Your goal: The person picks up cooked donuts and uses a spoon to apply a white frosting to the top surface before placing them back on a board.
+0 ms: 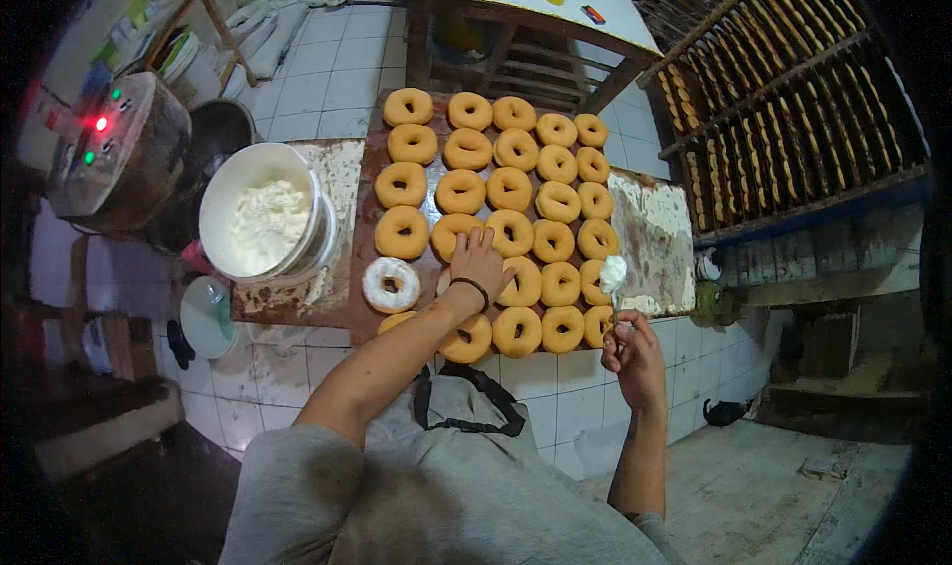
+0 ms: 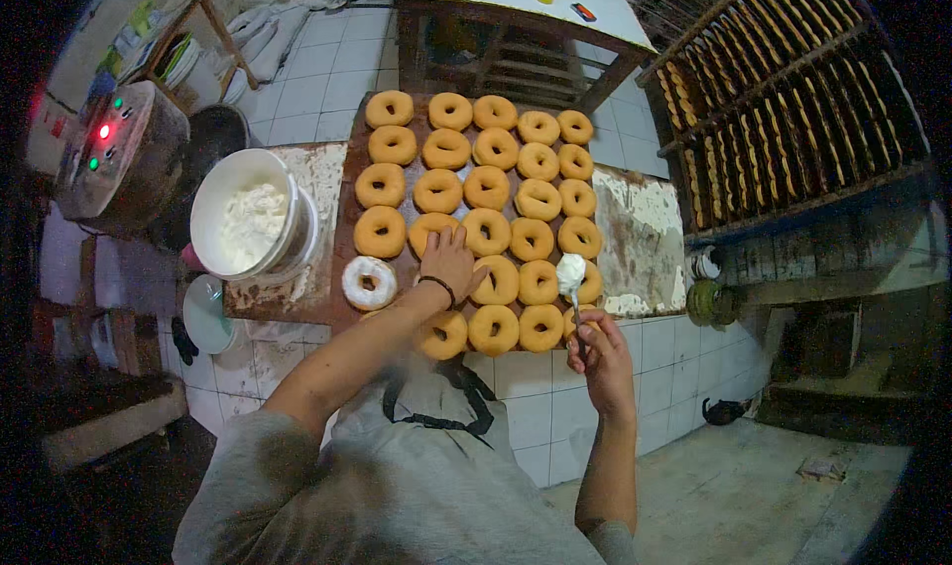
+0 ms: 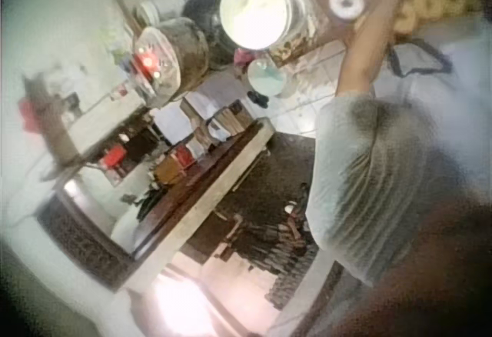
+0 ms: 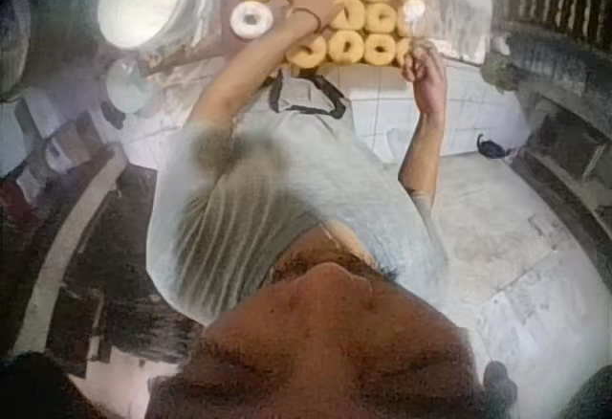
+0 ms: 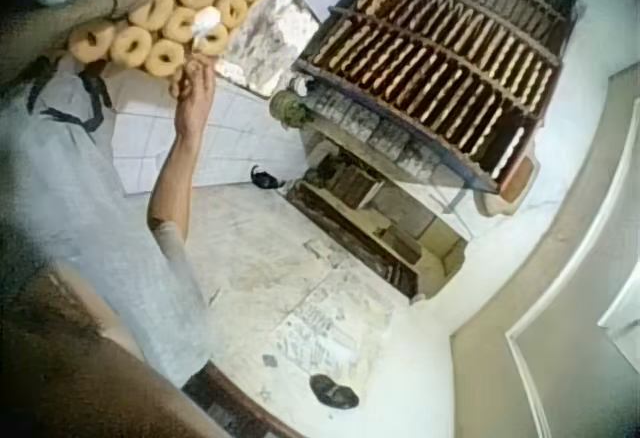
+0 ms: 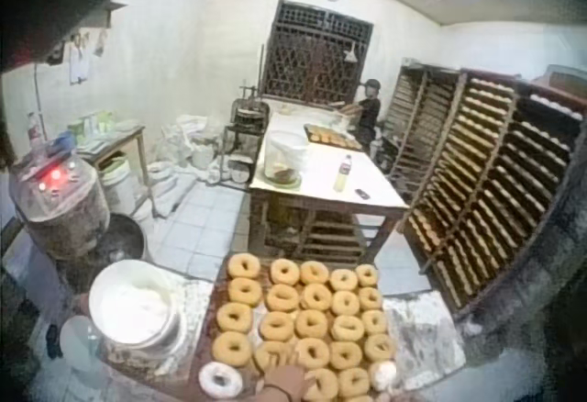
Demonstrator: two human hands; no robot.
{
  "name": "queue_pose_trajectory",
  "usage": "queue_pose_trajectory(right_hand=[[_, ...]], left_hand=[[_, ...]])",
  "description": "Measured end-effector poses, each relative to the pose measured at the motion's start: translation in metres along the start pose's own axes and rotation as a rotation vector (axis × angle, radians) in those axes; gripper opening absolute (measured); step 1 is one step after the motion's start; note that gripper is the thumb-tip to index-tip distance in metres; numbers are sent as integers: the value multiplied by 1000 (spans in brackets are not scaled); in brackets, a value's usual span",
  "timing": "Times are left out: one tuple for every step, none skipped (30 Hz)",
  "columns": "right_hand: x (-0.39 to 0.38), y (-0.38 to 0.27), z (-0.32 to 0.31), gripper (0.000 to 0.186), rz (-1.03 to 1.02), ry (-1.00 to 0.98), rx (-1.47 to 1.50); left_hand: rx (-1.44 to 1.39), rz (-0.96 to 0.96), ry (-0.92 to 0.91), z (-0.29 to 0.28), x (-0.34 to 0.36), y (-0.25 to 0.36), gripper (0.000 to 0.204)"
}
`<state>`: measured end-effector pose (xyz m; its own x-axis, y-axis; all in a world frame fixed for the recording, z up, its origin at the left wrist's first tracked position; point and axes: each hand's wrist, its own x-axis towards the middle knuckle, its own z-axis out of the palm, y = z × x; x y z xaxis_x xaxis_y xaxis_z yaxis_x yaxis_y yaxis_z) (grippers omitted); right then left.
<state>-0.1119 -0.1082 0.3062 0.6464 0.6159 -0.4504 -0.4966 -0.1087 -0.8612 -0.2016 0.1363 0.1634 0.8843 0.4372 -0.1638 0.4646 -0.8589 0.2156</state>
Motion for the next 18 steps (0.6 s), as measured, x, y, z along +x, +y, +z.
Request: queue_pose_trajectory(right_hand=[[-6, 8, -18, 17, 19, 26, 24], [-13, 14, -32, 17, 37, 56, 53], [-18, 17, -41, 15, 56, 82, 56], [-19, 21, -50, 16, 62, 90, 72], [-20, 25, -60, 16, 65, 101, 89], [-22, 28, -67, 17, 69, 108, 104], [-21, 28, -72, 17, 68, 82, 73], [-19, 27, -75, 18, 69, 54, 39], [-16, 26, -76, 19, 70, 23, 4], [-12, 26, -76, 19, 71, -14, -29], [-9, 24, -72, 21, 69, -43, -67], [-6, 20, -61, 21, 51, -75, -123], [-3, 15, -47, 21, 31, -109, -179], [1, 9, -37, 21, 15, -146, -239], [6, -1, -32, 25, 10, -290, -244], [12, -6, -26, 25, -22, -342, -299], [17, -9, -20, 25, -53, -390, -355], [22, -14, -13, 25, -87, -438, -412]], left_hand=[[10, 2, -102, 3, 6, 10, 48], [8, -13, -65, 9, 9, 19, 50], [6, -31, -29, 16, 11, 24, 52], [2, -52, 9, 22, 12, 27, 53], [-116, -30, 99, 20, 10, 27, 51], [-373, -23, 51, 18, 8, 26, 50], [-629, -21, 10, 13, 8, 21, 49], [-885, -22, -30, 9, 7, 16, 49], [-1048, 10, 179, 24, 3, 14, 46], [-1461, -80, 37, 10, -6, 15, 45], [-1872, -174, -117, -15, -17, 19, 44], [-2282, -271, -281, -29, -28, 20, 43], [-2492, -216, -319, -12, -32, 12, 40], [-2569, -192, -343, -30, -46, 18, 45], [-2597, -213, -388, -28, -53, 18, 48], [-2625, -233, -434, -27, -59, 18, 52], [-2658, -216, -457, -29, -68, 23, 56], [-2691, -194, -480, -40, -75, 31, 61]])
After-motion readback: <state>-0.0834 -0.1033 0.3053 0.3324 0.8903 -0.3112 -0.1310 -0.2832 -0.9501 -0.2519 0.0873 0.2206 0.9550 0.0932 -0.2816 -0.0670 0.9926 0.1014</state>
